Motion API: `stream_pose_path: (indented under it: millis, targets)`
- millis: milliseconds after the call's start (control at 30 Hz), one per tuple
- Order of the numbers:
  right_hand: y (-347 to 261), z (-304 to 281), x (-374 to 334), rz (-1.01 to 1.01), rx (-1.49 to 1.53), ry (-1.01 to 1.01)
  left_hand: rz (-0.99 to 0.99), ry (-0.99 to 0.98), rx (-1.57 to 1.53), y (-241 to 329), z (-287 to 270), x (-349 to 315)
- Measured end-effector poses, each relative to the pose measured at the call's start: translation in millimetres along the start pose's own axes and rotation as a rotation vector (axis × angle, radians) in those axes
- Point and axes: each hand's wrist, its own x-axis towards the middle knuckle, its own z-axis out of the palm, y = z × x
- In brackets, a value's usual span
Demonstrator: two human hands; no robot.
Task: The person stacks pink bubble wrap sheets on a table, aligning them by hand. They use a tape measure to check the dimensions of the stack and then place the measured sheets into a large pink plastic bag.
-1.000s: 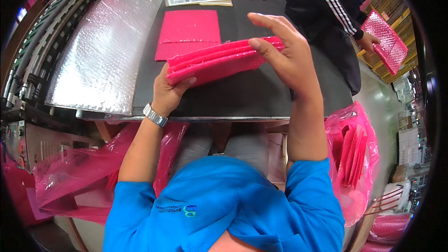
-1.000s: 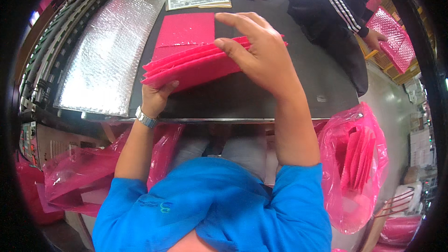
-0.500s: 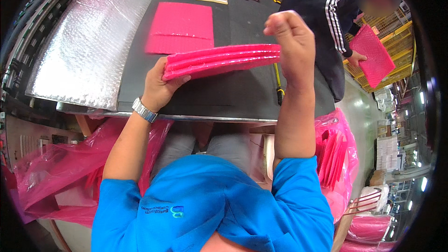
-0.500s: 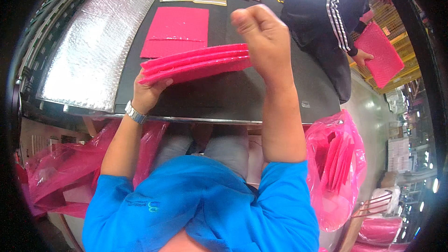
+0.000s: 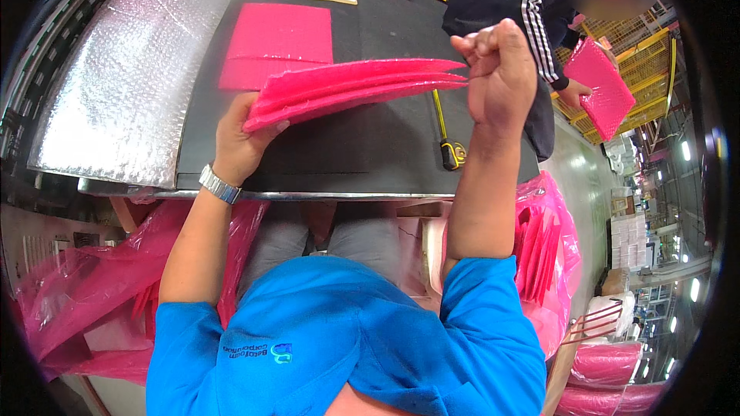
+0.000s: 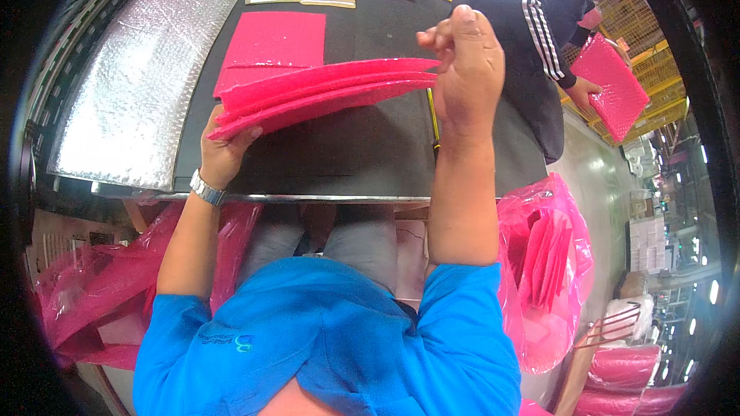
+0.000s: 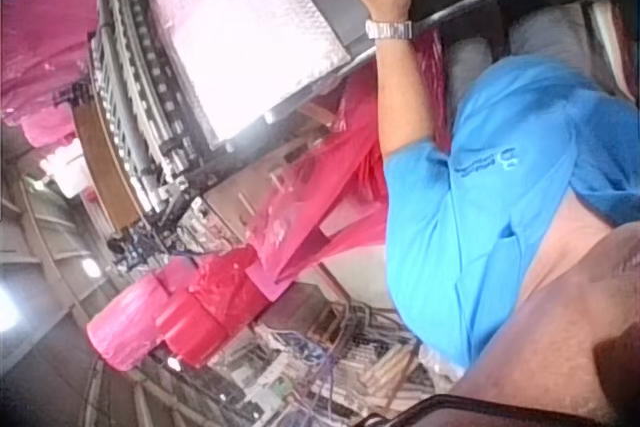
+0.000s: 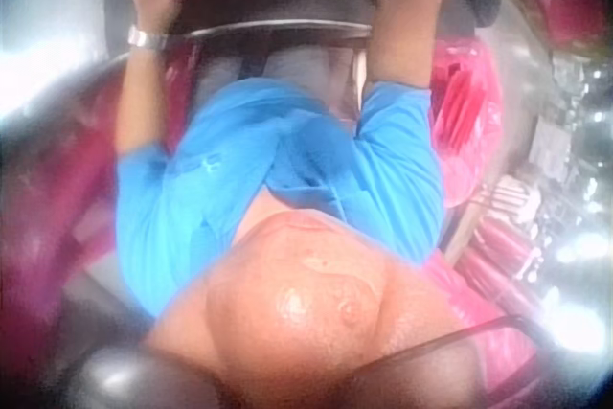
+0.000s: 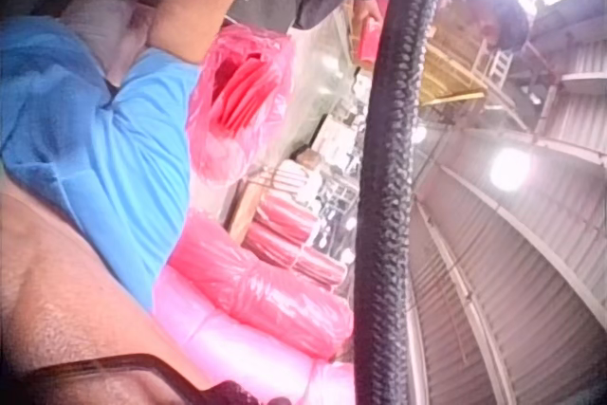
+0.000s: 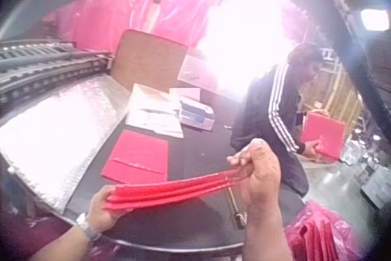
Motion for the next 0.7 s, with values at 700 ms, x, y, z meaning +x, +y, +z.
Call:
stream_pose_path:
  millis: [700]
  targets:
    - [25.2,33.2,-22.7,-0.131,-0.771,-0.608,0.006,0.022,0.068,0.7,-1.1,0.4]
